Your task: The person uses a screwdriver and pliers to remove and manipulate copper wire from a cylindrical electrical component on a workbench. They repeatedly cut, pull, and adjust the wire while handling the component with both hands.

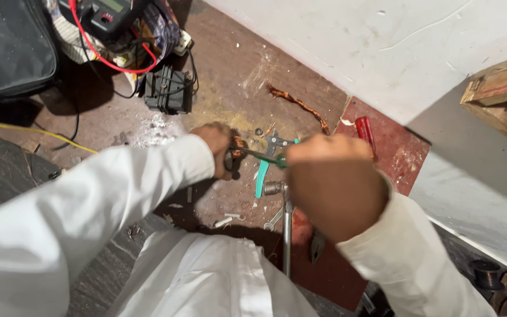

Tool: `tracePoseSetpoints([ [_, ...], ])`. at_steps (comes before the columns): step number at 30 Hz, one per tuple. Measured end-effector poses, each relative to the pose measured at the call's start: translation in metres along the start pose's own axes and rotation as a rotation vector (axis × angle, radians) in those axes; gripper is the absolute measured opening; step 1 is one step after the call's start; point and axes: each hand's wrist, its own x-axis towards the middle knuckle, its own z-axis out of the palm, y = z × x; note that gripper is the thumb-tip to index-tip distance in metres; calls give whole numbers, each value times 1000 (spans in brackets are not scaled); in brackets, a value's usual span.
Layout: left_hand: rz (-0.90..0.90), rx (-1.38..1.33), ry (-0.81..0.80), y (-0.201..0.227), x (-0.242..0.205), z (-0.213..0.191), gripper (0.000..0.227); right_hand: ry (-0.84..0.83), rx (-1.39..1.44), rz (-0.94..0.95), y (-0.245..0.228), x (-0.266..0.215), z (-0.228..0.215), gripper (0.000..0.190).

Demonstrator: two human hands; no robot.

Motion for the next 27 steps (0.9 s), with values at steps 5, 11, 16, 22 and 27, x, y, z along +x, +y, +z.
tracePoseSetpoints([
  [5,-121,-308,586,-16,-40,51,102,64,236,150,-33,5,24,34],
  [11,-142,-444,818,-15,-50,79,119,-307,352,309,-35,-6,32,53],
  [16,-229,-496,667,-2,-35,70,143,-286,372,441,-31,-24,41,48],
  [22,-331,-529,623,-4,-25,58,153,-63,742,537,-24,-75,92,39],
  [27,-355,-404,750,-2,-27,56,137,21,979,647,-33,-126,141,42],
])
